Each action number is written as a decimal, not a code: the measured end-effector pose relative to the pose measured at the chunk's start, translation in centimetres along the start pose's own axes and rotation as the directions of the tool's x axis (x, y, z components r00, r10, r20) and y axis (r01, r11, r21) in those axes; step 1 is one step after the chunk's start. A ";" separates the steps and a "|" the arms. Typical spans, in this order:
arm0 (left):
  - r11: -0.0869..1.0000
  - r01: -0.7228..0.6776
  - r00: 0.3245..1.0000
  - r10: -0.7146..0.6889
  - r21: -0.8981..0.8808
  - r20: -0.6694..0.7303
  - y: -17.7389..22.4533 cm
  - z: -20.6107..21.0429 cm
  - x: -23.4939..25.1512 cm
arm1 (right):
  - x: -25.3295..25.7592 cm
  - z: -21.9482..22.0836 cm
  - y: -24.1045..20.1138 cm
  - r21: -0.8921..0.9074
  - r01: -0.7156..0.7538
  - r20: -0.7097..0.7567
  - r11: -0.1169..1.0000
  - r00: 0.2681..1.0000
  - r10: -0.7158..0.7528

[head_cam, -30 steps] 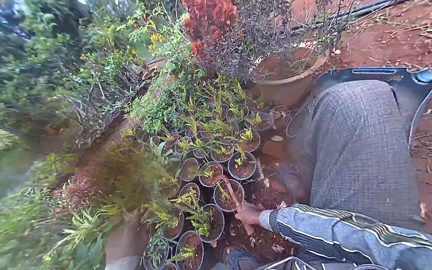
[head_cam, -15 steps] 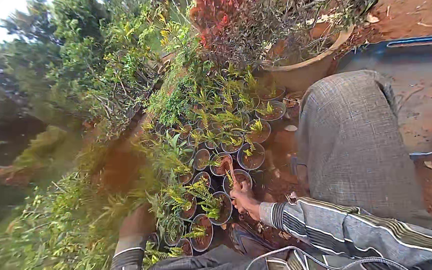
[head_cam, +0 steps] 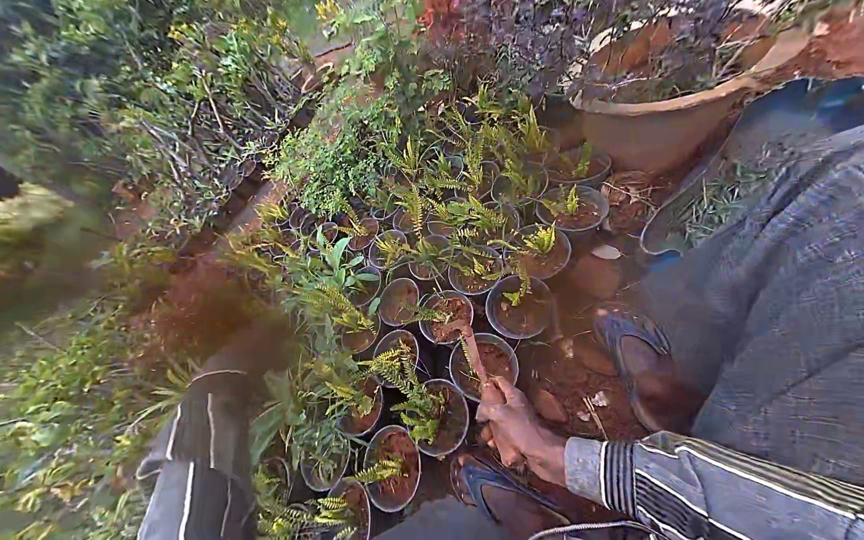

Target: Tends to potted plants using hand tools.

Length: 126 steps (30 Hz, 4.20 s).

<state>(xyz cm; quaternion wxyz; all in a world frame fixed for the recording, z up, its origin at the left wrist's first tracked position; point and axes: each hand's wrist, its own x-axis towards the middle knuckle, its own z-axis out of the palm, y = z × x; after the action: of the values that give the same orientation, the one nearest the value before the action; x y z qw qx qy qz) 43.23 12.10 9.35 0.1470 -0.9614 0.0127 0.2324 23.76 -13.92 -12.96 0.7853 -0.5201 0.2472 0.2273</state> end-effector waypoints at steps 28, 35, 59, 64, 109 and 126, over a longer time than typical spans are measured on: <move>0.984 -0.091 0.971 0.122 -0.154 0.206 -3.2 18.9 18.5 | 6.4 -2.6 -0.2 0.004 -0.261 -0.052 0.965 0.964 0.261; 0.993 -0.096 0.946 0.113 -0.072 0.305 -1.8 19.0 18.3 | 6.2 -2.2 0.4 -0.019 -0.234 -0.070 0.972 0.970 0.233; 0.193 -0.001 0.960 -0.274 -0.981 -0.055 -2.4 17.0 14.2 | 5.6 -1.7 0.8 -0.107 -0.206 -0.071 0.973 0.977 0.199; -0.171 -0.373 0.924 -0.157 -0.912 -0.349 -6.2 9.1 12.8 | 5.9 -1.9 1.1 -0.119 -0.207 -0.070 0.971 0.977 0.200; 0.986 -0.001 0.906 -0.069 0.164 0.418 2.4 23.4 18.5 | 6.6 -2.1 0.9 -0.119 -0.174 -0.093 0.978 0.982 0.163; 0.981 -0.116 0.907 0.041 0.154 0.419 2.1 23.5 17.2 | 6.7 -1.8 1.4 -0.084 -0.187 -0.094 0.979 0.979 0.179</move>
<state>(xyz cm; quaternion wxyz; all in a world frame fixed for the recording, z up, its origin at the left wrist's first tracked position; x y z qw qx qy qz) 47.93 17.60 -18.90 0.2208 -0.8723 0.0404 0.4344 27.84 -14.42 -18.77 0.7249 -0.5400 0.3169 0.2873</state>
